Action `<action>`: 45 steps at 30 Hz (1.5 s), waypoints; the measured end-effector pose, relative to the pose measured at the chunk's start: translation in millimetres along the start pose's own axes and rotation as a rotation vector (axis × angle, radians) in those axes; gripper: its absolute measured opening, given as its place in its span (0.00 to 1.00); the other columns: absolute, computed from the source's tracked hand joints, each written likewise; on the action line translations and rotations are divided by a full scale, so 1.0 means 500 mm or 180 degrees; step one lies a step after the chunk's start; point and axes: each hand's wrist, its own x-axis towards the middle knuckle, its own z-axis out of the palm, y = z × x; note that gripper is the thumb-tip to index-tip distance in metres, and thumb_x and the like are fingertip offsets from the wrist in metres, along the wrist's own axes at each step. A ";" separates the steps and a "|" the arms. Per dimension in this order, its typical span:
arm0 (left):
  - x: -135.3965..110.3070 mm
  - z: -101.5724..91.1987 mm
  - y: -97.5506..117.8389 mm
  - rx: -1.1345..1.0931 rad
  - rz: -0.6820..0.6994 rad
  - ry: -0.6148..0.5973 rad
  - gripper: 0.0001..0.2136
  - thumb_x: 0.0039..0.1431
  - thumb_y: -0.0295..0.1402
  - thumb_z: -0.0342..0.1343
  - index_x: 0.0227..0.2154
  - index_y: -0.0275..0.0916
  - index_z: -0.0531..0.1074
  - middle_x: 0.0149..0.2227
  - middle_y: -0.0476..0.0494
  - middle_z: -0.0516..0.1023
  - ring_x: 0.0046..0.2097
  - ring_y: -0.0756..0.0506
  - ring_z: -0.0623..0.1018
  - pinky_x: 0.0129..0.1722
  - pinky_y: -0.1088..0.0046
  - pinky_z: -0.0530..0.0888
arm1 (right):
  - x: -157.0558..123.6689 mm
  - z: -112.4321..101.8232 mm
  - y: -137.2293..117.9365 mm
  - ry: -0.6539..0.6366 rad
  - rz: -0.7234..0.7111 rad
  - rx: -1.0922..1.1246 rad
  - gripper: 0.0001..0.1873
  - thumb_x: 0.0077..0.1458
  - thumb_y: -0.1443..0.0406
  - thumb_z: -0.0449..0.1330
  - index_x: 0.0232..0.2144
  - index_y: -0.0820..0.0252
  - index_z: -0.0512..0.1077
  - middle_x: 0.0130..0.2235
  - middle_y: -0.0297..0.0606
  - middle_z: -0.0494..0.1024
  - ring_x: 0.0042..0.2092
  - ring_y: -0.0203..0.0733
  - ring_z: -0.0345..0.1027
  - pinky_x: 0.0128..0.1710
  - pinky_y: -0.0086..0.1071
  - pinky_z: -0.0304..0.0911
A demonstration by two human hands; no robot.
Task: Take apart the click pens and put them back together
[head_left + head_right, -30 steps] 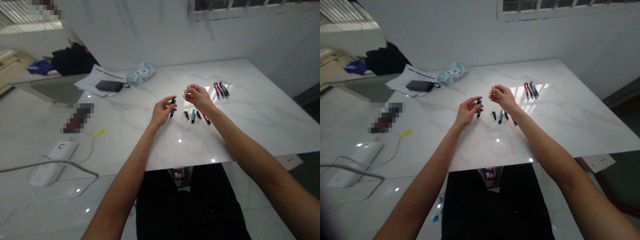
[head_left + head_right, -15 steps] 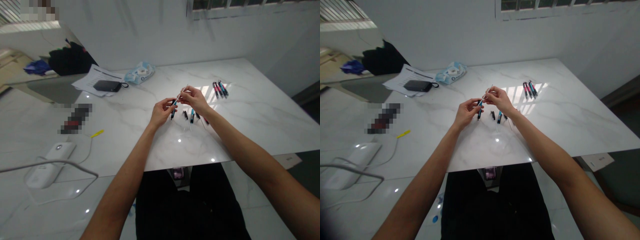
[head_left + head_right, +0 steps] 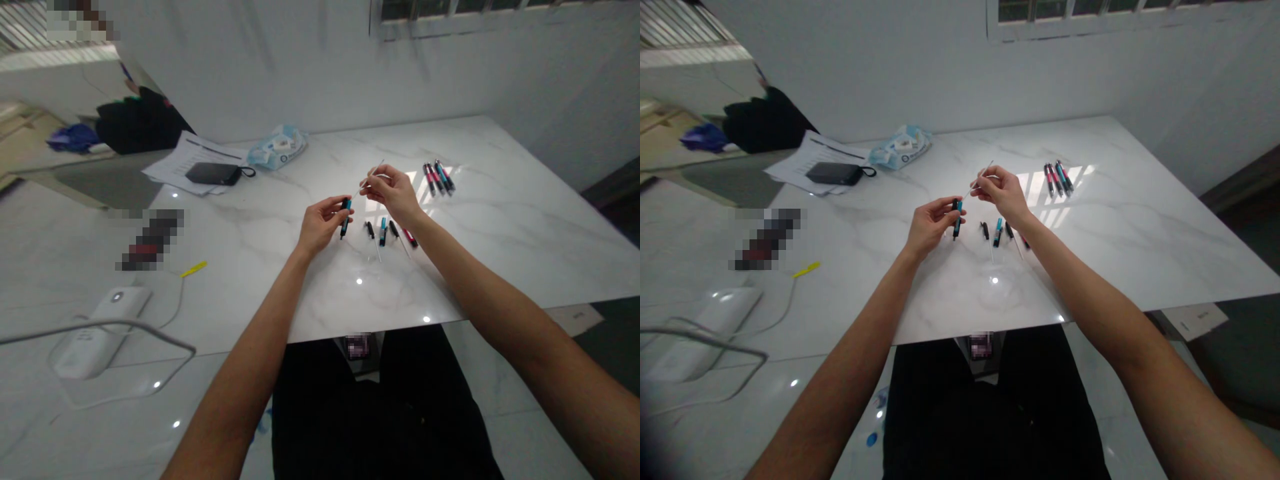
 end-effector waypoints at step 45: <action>0.007 -0.007 -0.008 0.0005 0.0045 0.0396 0.22 0.55 0.42 0.73 0.49 0.36 0.83 0.43 0.39 0.89 0.42 0.42 0.88 0.50 0.60 0.86 | 0.019 -0.088 0.003 0.0240 -0.0543 -0.2096 0.11 0.59 0.56 0.70 0.36 0.57 0.86 0.35 0.41 0.87 0.37 0.45 0.78 0.44 0.43 0.73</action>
